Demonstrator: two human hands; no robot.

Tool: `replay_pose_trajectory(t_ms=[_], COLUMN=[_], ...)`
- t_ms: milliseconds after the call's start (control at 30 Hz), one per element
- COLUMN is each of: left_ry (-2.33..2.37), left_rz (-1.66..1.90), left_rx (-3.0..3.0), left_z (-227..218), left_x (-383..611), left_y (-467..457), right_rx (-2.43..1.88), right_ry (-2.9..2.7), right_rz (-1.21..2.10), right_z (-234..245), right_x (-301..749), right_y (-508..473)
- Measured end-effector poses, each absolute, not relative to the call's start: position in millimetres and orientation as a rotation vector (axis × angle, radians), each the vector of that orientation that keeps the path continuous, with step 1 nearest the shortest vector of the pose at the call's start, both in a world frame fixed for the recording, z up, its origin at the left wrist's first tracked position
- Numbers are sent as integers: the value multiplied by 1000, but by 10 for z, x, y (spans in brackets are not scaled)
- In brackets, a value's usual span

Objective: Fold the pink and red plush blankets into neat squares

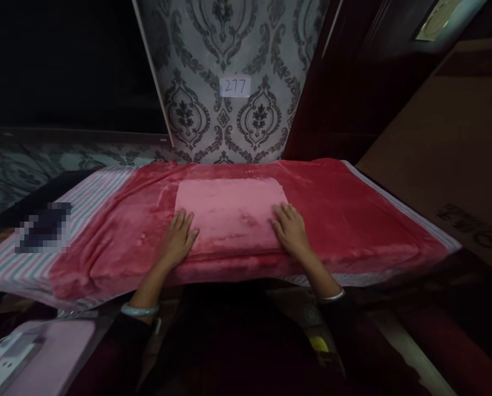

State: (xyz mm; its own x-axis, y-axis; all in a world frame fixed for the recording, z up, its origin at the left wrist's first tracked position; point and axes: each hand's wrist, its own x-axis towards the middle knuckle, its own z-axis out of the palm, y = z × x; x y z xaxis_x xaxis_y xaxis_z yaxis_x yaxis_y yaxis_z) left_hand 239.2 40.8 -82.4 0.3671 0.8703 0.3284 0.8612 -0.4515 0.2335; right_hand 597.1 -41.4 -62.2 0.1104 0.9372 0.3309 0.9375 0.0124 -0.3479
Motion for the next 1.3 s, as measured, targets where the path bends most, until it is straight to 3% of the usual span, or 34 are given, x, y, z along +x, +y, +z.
replay_pose_trajectory(t_ms=[267,700,1033,1300], left_ry=[1856,1975,1952,1944], left_rz=[627,584,617,631], left_rx=[2410,2372,2414,2423], left_z=[-717,-508,-604,-628], left_x=[2491,2603,2566,2538], left_y=[294,117,193,180], right_rx=[-1832,-1513,-1419,-1434], right_ry=[-1274,-1051,-972,-964], right_rz=[189,476,163,110], right_z=[-1122,-1099,-1233,-1226], right_x=[6339,6471,6278,6239], right_y=[-484,-486,-551,-557])
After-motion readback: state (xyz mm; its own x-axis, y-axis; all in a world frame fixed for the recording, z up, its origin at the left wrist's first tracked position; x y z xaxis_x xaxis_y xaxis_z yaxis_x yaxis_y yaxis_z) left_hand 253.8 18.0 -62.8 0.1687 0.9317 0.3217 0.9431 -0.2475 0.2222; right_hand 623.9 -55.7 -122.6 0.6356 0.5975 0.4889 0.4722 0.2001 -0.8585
